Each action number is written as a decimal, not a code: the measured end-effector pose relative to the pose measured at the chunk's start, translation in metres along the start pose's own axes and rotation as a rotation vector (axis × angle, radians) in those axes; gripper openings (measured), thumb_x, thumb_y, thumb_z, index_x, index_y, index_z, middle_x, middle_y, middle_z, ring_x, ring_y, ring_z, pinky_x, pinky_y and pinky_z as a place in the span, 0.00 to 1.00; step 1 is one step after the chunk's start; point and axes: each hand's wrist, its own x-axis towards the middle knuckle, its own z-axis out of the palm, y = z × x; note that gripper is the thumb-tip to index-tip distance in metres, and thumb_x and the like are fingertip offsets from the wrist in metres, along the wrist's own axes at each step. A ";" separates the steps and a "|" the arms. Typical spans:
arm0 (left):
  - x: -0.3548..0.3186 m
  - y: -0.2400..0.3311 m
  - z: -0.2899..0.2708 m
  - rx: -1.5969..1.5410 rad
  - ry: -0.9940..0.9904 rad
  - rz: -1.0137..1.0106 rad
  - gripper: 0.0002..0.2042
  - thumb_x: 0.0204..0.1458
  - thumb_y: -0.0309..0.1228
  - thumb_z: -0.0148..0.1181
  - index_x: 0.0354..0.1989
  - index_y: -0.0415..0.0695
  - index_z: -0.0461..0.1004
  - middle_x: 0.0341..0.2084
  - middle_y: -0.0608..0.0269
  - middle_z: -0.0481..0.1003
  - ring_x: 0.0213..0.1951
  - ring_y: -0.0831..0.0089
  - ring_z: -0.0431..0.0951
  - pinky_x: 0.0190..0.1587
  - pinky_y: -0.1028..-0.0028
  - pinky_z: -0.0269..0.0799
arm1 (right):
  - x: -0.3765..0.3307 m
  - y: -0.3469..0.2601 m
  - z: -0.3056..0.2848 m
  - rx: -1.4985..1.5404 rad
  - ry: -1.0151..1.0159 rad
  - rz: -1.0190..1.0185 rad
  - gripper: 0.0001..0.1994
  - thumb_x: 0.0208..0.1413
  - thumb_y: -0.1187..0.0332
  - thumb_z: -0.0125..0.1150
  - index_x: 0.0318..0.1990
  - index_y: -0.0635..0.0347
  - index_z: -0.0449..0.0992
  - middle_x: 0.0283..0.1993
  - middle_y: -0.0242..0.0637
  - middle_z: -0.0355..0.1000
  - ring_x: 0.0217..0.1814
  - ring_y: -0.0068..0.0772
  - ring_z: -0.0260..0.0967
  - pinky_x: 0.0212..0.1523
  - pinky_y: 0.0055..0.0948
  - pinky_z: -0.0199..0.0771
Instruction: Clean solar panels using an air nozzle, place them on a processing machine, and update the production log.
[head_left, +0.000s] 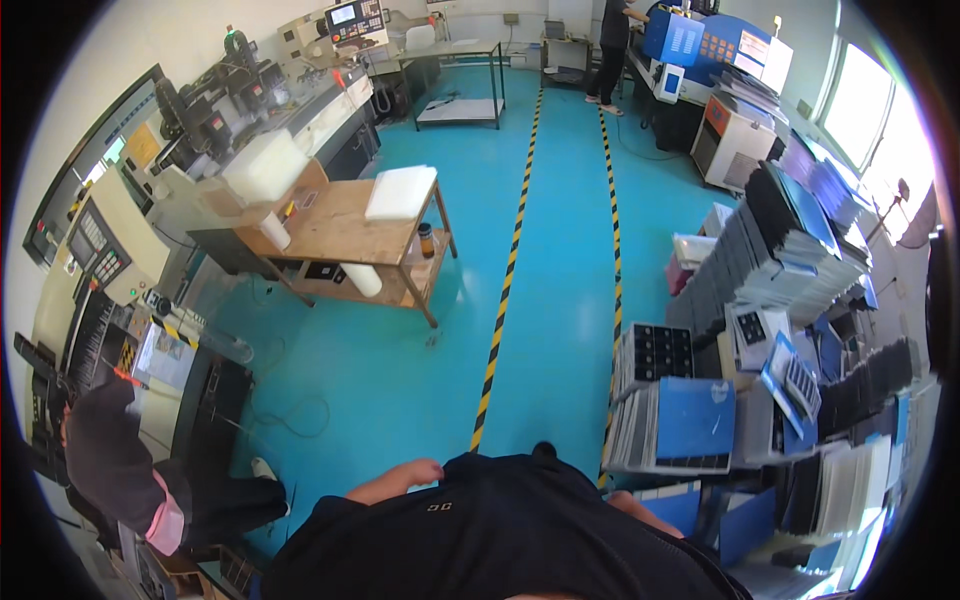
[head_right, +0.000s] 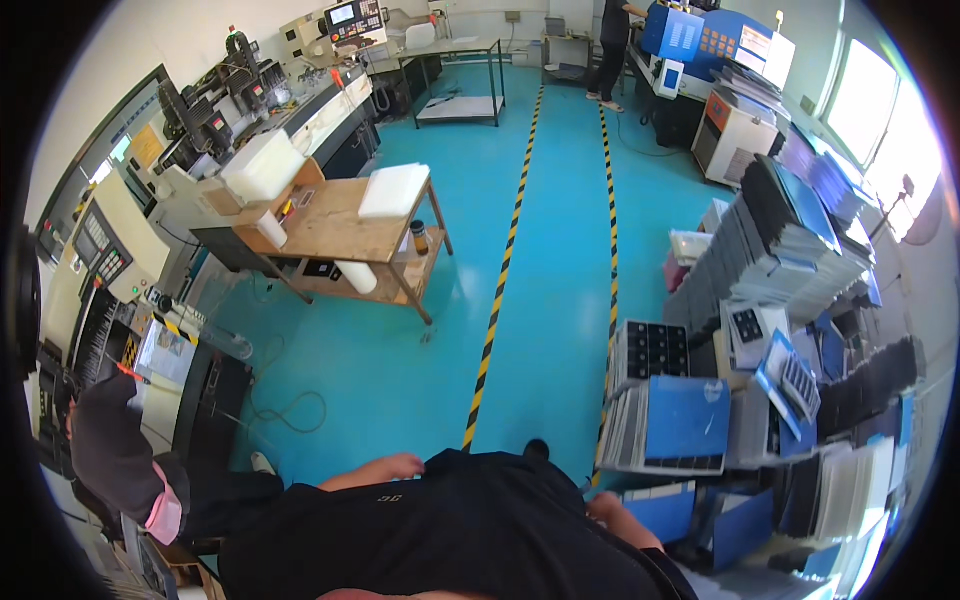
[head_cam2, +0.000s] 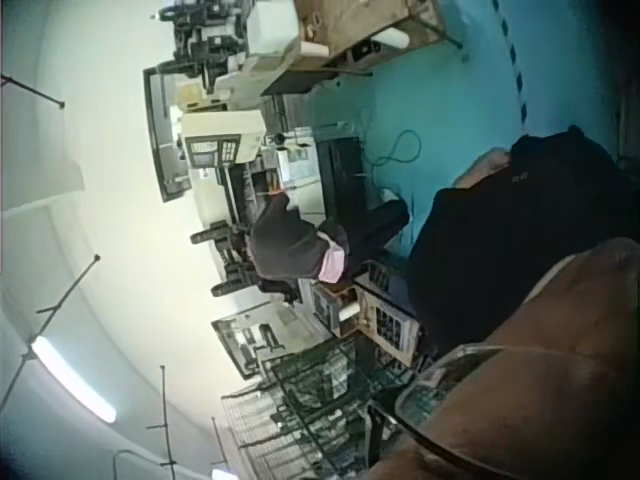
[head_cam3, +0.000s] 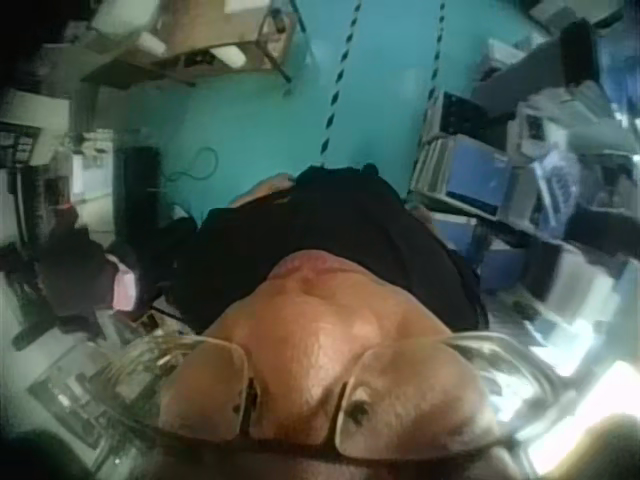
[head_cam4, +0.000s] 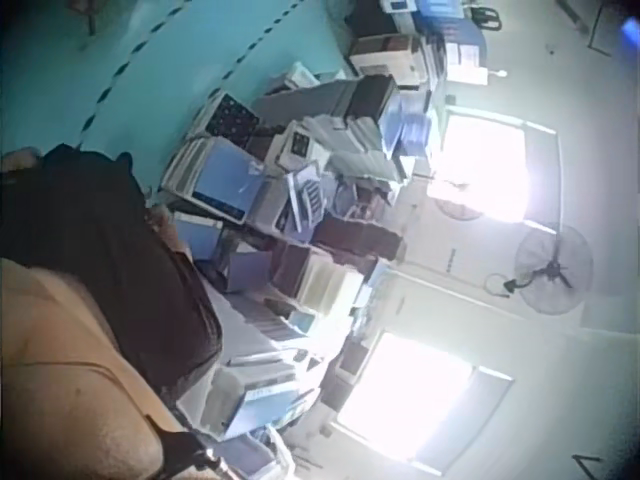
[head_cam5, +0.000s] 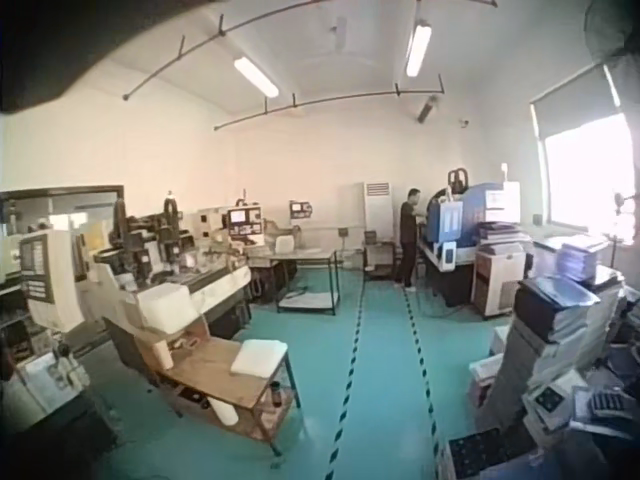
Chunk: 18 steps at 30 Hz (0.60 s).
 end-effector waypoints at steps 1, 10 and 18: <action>0.009 0.007 -0.008 -0.010 -0.016 0.048 0.14 0.49 0.38 0.57 0.41 0.46 0.79 0.28 0.58 0.78 0.32 0.66 0.78 0.33 0.64 0.72 | 0.027 -0.022 -0.039 0.004 -0.033 0.054 0.10 0.46 0.64 0.60 0.30 0.61 0.80 0.29 0.43 0.77 0.28 0.32 0.77 0.29 0.33 0.75; 0.215 0.047 -0.145 -0.170 0.013 0.146 0.15 0.47 0.39 0.57 0.39 0.45 0.80 0.28 0.58 0.78 0.31 0.66 0.77 0.33 0.63 0.72 | 0.221 -0.292 -0.306 0.408 0.236 -0.193 0.06 0.45 0.74 0.57 0.20 0.62 0.69 0.21 0.43 0.71 0.18 0.33 0.71 0.17 0.32 0.72; 0.372 0.110 -0.405 -0.041 0.065 0.193 0.16 0.47 0.40 0.58 0.39 0.43 0.79 0.30 0.53 0.79 0.32 0.61 0.78 0.35 0.61 0.72 | 0.351 -0.375 -0.406 -0.498 0.038 -0.408 0.13 0.47 0.61 0.57 0.28 0.63 0.79 0.26 0.49 0.75 0.31 0.49 0.76 0.36 0.44 0.76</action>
